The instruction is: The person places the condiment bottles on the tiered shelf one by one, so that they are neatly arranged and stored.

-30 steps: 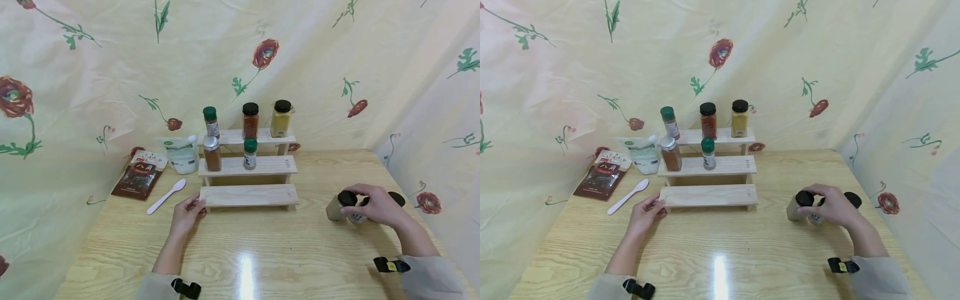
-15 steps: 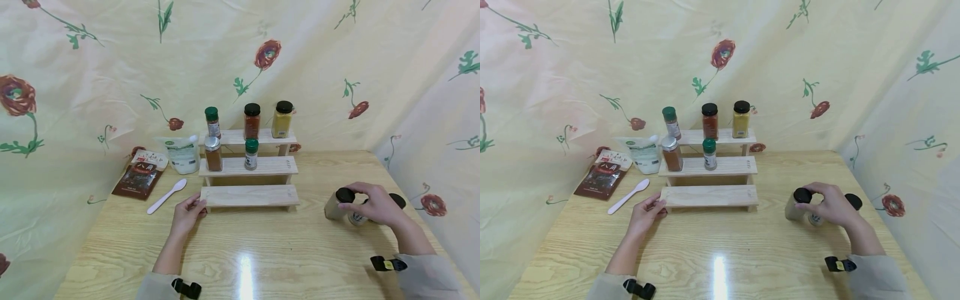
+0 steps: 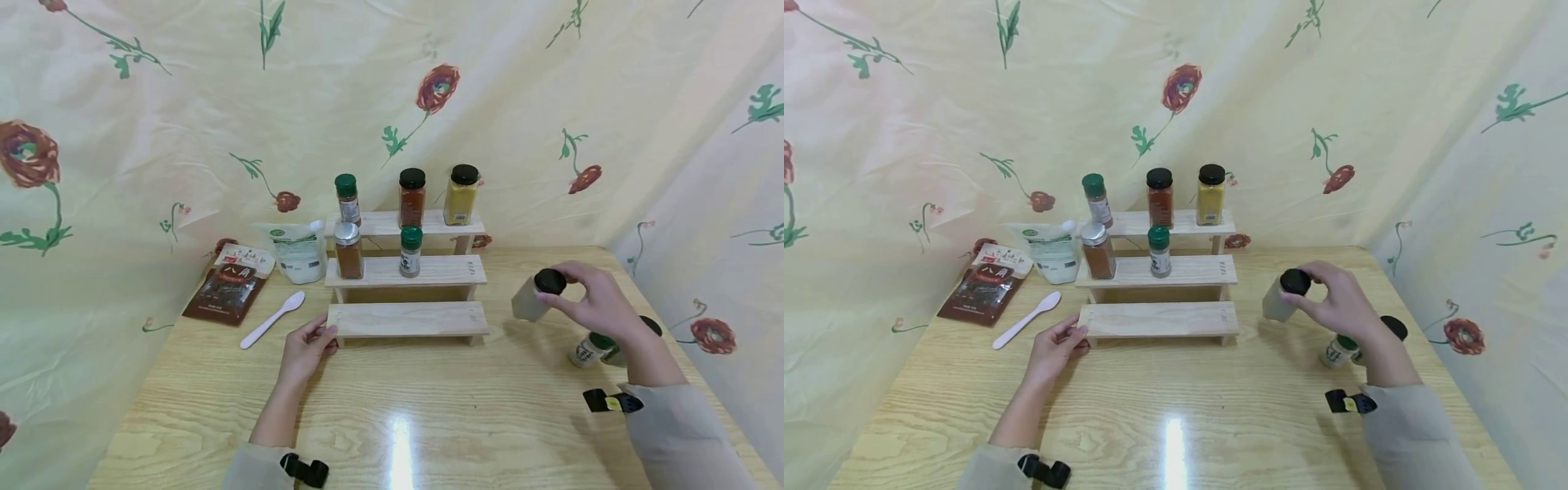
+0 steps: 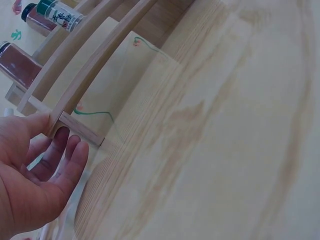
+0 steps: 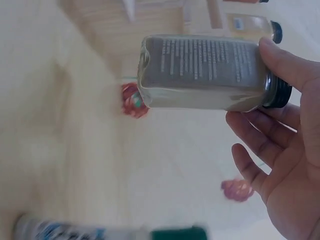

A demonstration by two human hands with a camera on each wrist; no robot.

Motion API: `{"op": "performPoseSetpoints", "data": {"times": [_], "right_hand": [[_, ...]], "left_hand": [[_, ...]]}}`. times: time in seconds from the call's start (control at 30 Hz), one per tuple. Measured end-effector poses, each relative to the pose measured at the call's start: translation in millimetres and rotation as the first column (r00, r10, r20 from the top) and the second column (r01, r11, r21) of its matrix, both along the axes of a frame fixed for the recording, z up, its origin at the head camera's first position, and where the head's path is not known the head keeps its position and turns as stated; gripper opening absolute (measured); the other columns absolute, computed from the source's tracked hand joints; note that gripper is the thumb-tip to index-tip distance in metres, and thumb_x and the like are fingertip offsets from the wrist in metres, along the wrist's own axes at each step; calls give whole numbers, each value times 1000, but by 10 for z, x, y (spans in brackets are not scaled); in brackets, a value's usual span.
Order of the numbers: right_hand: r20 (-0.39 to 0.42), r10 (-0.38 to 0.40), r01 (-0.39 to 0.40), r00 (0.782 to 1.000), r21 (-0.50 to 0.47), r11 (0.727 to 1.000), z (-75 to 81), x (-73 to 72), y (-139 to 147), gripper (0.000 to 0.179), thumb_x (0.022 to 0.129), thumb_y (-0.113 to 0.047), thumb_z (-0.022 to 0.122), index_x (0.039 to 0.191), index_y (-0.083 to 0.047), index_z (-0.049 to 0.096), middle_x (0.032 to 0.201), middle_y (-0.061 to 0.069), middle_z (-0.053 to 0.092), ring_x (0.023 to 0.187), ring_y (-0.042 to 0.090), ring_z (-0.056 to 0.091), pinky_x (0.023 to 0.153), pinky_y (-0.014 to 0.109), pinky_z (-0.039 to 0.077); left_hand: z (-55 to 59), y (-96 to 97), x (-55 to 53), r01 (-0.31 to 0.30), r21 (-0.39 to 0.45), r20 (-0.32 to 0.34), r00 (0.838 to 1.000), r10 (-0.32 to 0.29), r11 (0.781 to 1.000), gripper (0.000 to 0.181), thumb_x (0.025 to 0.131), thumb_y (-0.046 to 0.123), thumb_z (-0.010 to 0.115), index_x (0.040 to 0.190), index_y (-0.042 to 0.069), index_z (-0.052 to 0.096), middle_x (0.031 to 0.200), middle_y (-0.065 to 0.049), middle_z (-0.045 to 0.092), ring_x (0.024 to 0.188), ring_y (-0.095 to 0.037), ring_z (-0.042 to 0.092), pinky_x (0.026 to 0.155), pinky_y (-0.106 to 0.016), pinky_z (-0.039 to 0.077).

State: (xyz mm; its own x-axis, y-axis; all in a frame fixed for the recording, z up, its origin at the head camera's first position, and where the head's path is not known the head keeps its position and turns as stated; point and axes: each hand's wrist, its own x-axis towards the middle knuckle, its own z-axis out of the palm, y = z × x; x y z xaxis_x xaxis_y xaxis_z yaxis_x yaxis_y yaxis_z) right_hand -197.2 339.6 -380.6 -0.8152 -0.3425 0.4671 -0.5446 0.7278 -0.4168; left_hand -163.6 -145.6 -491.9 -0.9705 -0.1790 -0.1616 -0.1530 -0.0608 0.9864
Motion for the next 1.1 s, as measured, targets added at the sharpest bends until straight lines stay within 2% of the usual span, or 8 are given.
{"op": "performPoseSetpoints", "data": {"times": [0.1,0.37,0.6,0.8,1.1], "right_hand": [[-19,8,-8,1000,-1,1000,85,-61,-80,35,80,-8,85,112,-5,72,100,7,71,91,9,60,78,19,47],[-44,33,-34,998,-14,999,309,-199,-249,32,81,-7,85,110,-5,72,99,6,71,89,3,57,80,20,48],[-24,13,-13,1000,-17,1000,475,-307,-412,31,83,-9,84,110,-2,71,101,9,71,89,16,60,80,22,48],[-29,44,-44,999,-16,999,525,-433,-575,30,82,-7,83,109,0,71,100,9,71,88,19,60,79,34,52],[4,126,-126,992,-31,992,542,-570,-835,30,83,-9,84,108,1,71,100,11,71,90,23,62,80,40,53]], "left_hand": [[-1,-1,-4,4,1,-1,1000,-4,1000,41,96,2,69,136,-4,61,94,-7,61,75,-11,68,74,-27,65],[-5,-9,-8,11,8,12,1000,-12,1000,42,96,3,70,136,-3,61,95,-7,59,76,-11,68,75,-26,65],[11,-11,-6,14,1,15,1000,-14,1000,42,95,5,71,136,-2,62,96,-8,59,76,-10,68,75,-26,65],[10,-8,-7,12,-2,9,1000,-12,1000,42,95,5,71,136,-1,62,96,-7,60,76,-10,68,74,-25,65],[5,-4,11,6,-10,10,1000,-6,1000,42,95,5,71,135,-2,62,95,-7,59,76,-10,68,73,-25,64]]}}
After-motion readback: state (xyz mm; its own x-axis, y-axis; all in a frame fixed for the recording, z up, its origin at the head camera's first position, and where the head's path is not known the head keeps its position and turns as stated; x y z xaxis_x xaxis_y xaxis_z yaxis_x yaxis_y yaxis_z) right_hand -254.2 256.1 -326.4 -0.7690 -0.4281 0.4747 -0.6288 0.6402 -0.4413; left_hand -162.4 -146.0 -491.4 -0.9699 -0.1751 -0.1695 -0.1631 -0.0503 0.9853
